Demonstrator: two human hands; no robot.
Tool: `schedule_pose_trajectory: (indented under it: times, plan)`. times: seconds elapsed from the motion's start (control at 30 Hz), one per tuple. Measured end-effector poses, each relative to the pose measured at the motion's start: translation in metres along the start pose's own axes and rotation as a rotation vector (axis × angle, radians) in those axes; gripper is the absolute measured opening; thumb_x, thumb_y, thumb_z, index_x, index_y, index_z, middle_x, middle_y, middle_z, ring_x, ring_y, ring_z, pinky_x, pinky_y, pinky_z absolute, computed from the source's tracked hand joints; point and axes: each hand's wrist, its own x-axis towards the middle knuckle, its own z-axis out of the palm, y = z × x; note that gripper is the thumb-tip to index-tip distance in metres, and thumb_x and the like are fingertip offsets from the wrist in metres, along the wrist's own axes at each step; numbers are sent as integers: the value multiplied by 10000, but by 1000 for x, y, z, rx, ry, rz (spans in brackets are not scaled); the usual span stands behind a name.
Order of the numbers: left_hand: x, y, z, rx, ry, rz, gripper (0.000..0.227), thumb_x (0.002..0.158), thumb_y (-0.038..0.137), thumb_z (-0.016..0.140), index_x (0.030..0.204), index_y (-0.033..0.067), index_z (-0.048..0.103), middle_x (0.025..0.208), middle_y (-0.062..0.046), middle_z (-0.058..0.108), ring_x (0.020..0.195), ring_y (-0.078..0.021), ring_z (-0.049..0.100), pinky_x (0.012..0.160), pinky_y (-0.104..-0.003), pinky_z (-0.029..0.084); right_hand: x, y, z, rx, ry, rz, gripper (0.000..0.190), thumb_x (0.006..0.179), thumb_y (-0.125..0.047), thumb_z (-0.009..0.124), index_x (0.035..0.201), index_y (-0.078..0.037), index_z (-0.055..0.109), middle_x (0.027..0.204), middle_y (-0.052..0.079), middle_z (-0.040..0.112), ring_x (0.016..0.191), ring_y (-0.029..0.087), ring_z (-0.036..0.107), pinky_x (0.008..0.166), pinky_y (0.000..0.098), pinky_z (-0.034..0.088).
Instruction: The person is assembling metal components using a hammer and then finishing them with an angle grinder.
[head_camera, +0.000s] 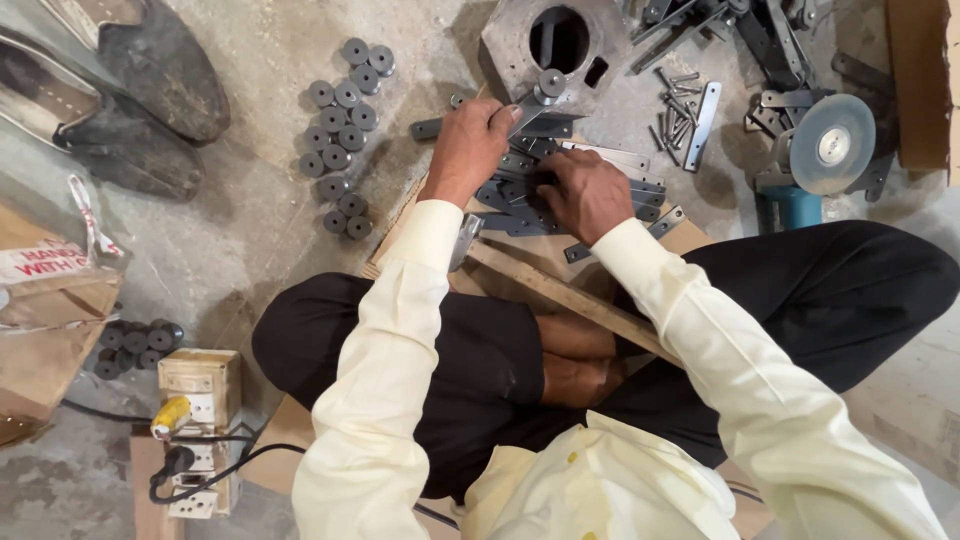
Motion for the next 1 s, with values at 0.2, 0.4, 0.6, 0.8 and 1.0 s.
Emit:
schedule_pose_trajectory:
  times: [0.2, 0.4, 0.6, 0.8, 1.0]
  plan:
    - [-1, 10, -5, -24, -51, -61, 346, 971, 316, 647, 840, 6, 726, 664, -153, 696, 639, -298, 713, 660, -418, 542, -10, 20, 23, 1, 103, -228, 319, 878, -156, 743, 1177, -48, 708, 1097, 138, 705, 1050, 337, 643, 910, 442, 539]
    - [-3, 18, -8, -34, -67, -106, 348, 972, 323, 644, 845, 11, 730, 651, -129, 698, 617, -262, 710, 639, -395, 547, -4, 10, 2, -13, -44, -225, 334, 845, -232, 796, 1111, -55, 700, 975, 154, 699, 987, 365, 654, 889, 467, 533]
    - [-3, 12, -6, -28, -53, -86, 352, 973, 323, 642, 838, 14, 741, 650, -121, 708, 624, -251, 715, 665, -384, 549, -21, 33, -29, 113, -129, 9, 270, 779, -116, 758, 1047, -98, 791, 929, 159, 739, 818, 362, 707, 735, 450, 570]
    - [-1, 1, 0, -73, -74, -78, 350, 975, 323, 629, 835, 21, 736, 650, -99, 723, 613, -220, 715, 654, -373, 545, -37, 70, -51, 1213, -92, 682, 151, 900, -96, 665, 1000, -16, 744, 914, 68, 729, 775, 212, 717, 757, 368, 607]
    - [-8, 12, 3, -187, -153, -217, 344, 1007, 316, 581, 857, 32, 703, 654, -57, 728, 518, -136, 626, 533, -317, 509, -19, 61, -54, 1719, 157, 662, 169, 998, -212, 643, 1067, -58, 631, 1014, 128, 750, 924, 249, 783, 789, 415, 628]
